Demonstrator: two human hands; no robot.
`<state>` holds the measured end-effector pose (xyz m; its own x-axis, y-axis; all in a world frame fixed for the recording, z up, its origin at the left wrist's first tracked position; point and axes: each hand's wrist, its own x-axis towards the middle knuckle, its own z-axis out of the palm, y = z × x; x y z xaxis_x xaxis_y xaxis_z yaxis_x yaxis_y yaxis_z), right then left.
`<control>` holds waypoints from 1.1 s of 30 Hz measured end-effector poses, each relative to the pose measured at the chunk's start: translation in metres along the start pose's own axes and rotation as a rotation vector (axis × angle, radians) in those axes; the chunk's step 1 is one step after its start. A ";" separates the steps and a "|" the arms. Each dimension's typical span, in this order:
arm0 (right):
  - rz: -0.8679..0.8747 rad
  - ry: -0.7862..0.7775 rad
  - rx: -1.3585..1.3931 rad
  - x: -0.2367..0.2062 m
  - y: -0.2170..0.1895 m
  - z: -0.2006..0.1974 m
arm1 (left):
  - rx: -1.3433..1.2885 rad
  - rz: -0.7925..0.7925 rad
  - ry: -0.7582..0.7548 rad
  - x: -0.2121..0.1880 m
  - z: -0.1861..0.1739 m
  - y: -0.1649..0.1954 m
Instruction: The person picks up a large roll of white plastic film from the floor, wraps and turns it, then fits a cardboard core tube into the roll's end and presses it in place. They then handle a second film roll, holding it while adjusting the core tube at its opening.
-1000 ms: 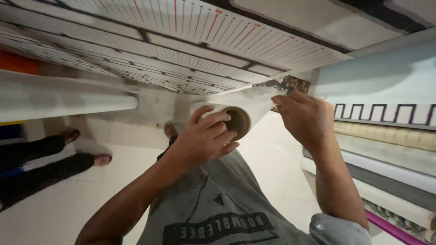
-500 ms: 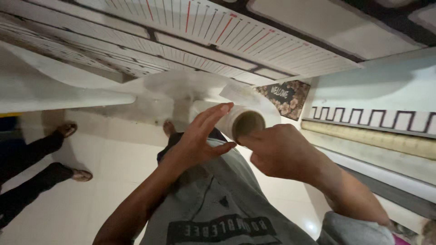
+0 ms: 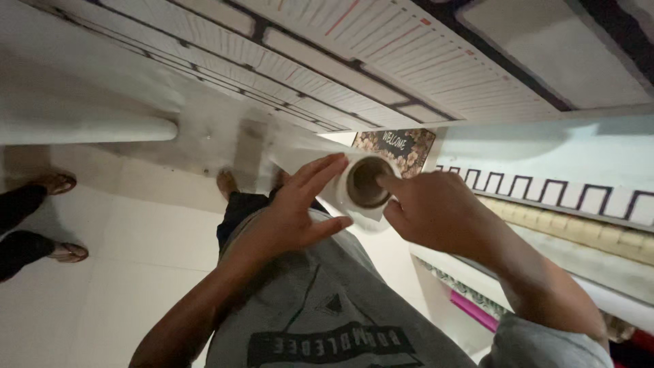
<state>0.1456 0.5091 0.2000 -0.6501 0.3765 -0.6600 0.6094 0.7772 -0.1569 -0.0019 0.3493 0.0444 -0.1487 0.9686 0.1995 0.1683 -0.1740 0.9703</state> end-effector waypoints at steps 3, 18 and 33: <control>0.061 -0.068 -0.031 -0.007 -0.007 0.004 | 0.046 0.024 0.016 0.005 -0.004 0.005; 0.017 0.181 -0.385 0.001 0.018 0.078 | 0.697 0.181 0.602 -0.050 -0.169 0.056; 0.279 0.602 0.247 -0.003 0.053 0.090 | 0.604 0.574 -0.177 0.021 0.034 -0.035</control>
<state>0.2211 0.5035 0.1275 -0.5492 0.8137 -0.1903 0.8286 0.5008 -0.2501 0.0226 0.3816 0.0102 0.2650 0.7812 0.5652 0.6694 -0.5710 0.4752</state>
